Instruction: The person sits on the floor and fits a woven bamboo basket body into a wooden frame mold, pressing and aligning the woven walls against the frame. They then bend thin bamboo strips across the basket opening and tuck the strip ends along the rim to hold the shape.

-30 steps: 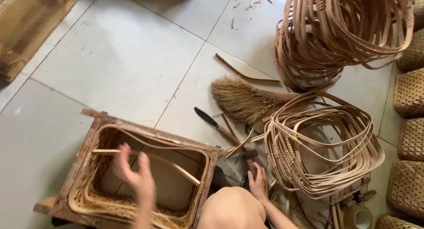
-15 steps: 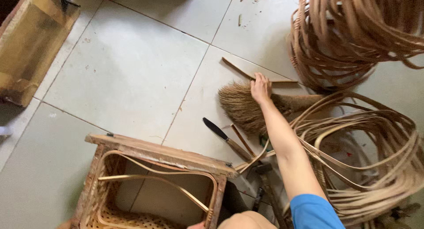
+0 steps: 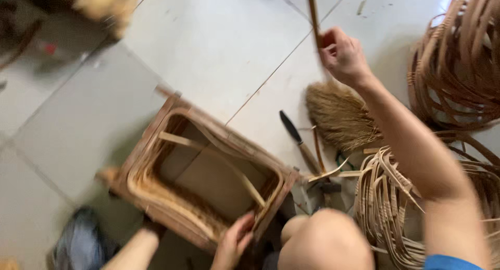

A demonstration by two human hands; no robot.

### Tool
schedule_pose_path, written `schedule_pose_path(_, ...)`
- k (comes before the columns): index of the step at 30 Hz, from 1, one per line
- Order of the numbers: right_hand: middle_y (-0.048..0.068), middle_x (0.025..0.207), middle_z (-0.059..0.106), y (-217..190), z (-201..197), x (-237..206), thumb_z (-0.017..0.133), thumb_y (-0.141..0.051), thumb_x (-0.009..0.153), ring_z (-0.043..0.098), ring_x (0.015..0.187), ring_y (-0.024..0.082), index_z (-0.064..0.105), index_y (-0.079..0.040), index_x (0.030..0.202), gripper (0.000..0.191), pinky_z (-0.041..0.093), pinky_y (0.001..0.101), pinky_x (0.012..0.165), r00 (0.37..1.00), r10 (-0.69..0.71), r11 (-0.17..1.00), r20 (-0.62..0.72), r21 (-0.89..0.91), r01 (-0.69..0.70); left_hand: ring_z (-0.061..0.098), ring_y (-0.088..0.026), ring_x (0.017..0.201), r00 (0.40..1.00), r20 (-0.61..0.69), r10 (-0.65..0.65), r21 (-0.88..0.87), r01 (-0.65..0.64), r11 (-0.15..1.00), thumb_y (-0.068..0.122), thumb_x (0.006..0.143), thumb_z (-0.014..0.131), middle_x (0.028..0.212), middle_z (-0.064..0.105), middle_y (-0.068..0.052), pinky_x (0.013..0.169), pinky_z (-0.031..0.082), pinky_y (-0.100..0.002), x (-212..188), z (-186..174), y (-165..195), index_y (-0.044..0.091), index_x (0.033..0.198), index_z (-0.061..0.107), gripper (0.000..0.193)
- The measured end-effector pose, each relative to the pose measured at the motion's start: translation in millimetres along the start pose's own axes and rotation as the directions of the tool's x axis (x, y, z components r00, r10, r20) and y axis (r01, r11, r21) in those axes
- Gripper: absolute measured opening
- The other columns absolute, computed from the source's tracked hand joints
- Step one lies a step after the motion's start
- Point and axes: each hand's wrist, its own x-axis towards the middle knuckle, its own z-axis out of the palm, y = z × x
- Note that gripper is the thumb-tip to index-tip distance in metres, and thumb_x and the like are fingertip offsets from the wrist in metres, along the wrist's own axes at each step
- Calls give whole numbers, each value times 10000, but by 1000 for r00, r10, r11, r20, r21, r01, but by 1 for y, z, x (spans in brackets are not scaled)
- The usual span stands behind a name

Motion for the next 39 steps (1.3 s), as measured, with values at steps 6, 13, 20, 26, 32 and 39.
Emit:
schedule_pose_path(6,92,984,724,-205,62,-85,712,-159,937,685,889,143,637,-30,1114,232,606,320,802,643,-260,941,720,339,0,538,-397,1236,697,-253,671,188,-645,741,68,1072,593,1422,528,-372,999,475,-492,12,-7,145,-79,1574,311,594)
schedule_pose_path(13,107,796,608,-288,145,-127,601,-271,1061,575,675,219,486,-57,1054,243,508,379,581,681,-463,872,567,428,236,644,-234,733,849,-401,344,1,-376,927,144,1053,593,944,812,-74,648,521,-364,2,-7,191,39,1193,688,198)
schedule_pose_path(20,179,693,587,-319,194,-123,438,-360,1106,605,620,376,418,-53,1057,311,454,501,561,936,-337,933,101,171,317,780,-178,887,771,-432,469,9,-516,856,138,1061,558,929,777,-96,765,602,-319,9,4,176,24,1151,641,167)
schedule_pose_path(26,239,728,661,-319,207,-118,479,-354,1107,658,671,440,427,-44,1061,318,480,554,600,949,-210,975,235,-29,222,792,-191,873,809,-461,365,2,-410,912,158,1046,570,917,783,-104,736,613,-327,21,10,167,27,1137,637,172)
schedule_pose_path(32,303,919,684,-314,265,-72,507,-200,994,677,846,511,472,-54,1155,221,546,593,712,906,-159,947,392,-200,253,770,-212,820,769,-556,315,-42,-405,913,182,1088,503,901,757,-109,704,608,-350,47,6,149,22,1162,571,188)
schedule_pose_path(39,290,956,704,-316,310,-61,504,-187,1006,706,908,475,497,-2,1085,201,568,568,763,819,-178,910,545,-227,348,689,-281,683,766,-606,216,80,-211,974,179,1086,501,805,687,-142,560,533,-418,68,-10,128,19,1066,525,163)
